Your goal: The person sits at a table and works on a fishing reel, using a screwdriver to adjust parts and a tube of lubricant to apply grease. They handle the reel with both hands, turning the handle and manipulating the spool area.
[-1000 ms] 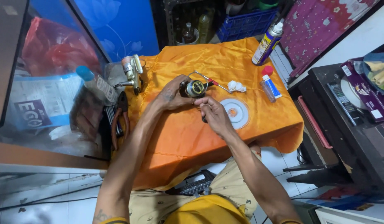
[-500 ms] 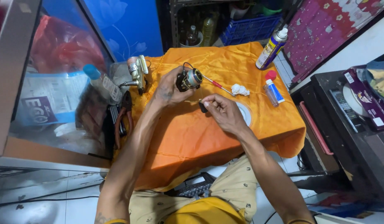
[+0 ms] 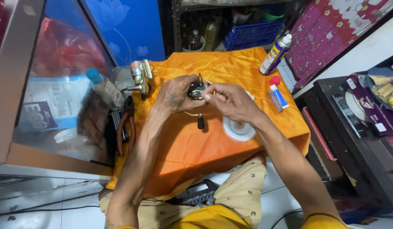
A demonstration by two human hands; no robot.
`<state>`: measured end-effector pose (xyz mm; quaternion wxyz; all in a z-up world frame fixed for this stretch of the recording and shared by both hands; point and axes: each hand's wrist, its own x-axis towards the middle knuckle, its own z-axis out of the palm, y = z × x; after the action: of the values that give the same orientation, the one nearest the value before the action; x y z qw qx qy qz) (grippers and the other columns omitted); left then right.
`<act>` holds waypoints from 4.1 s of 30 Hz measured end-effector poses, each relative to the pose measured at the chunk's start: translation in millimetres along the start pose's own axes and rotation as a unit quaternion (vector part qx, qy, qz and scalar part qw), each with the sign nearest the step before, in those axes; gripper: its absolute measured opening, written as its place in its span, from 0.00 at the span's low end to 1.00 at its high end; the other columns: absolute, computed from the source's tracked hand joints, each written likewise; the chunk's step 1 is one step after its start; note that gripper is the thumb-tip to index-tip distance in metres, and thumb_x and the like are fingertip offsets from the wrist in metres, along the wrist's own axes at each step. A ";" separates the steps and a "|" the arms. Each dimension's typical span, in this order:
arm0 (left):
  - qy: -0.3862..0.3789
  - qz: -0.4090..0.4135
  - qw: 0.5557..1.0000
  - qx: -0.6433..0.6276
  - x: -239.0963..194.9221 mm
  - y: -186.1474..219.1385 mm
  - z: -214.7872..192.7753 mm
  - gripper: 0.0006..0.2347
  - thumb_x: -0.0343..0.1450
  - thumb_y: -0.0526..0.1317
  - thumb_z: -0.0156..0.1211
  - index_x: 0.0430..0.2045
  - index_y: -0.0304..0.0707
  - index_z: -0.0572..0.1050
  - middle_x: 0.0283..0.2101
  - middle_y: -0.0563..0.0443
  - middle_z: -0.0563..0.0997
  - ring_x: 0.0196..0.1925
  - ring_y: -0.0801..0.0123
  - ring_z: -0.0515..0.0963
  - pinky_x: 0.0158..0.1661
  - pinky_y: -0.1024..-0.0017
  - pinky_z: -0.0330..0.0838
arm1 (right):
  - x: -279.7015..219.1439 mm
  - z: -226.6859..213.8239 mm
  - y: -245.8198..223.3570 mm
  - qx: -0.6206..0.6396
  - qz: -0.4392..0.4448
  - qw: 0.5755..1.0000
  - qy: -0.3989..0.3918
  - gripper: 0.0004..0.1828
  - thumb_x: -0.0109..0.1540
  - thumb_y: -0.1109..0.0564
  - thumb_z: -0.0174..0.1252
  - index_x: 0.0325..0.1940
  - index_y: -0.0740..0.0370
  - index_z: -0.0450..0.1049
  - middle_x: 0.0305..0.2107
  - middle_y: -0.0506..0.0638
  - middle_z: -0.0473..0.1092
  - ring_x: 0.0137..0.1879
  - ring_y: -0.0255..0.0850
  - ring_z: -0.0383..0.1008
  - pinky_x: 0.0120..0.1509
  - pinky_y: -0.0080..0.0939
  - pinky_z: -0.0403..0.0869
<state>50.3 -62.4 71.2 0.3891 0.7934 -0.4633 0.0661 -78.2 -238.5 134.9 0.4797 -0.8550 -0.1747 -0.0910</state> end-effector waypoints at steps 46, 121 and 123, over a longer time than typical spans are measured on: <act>-0.042 -0.066 0.994 -0.079 -14.7 -0.5 -33.7 0.23 0.61 0.53 0.71 0.37 0.36 0.68 0.30 0.31 0.82 0.33 0.39 0.85 0.33 0.49 0.76 | 54.6 10.6 75.7 -0.134 -0.069 0.989 0.003 0.04 0.66 0.57 0.61 0.41 0.59 0.79 0.23 0.54 0.67 0.29 0.49 0.71 0.34 0.44 0.70; 0.039 -0.093 0.994 -0.047 -31.3 -16.8 -14.4 0.22 0.64 0.57 0.66 0.37 0.43 0.66 0.29 0.34 0.81 0.34 0.35 0.83 0.34 0.47 0.74 | 39.9 2.8 14.5 -0.114 -0.133 0.983 -0.049 0.04 0.66 0.58 0.59 0.39 0.59 0.78 0.27 0.53 0.68 0.31 0.48 0.71 0.37 0.44 0.72; 0.036 -0.033 0.996 -0.077 -31.8 -17.0 -13.4 0.19 0.66 0.54 0.64 0.37 0.44 0.67 0.28 0.35 0.82 0.30 0.42 0.85 0.31 0.55 0.78 | 42.2 2.0 19.3 -0.119 -0.121 0.985 -0.030 0.05 0.66 0.57 0.60 0.38 0.57 0.80 0.26 0.51 0.68 0.30 0.45 0.70 0.36 0.41 0.71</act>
<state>49.2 -27.0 56.2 0.4674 0.7733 -0.4259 0.0462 -31.9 -237.1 132.3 0.3548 -0.8810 -0.2787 -0.1426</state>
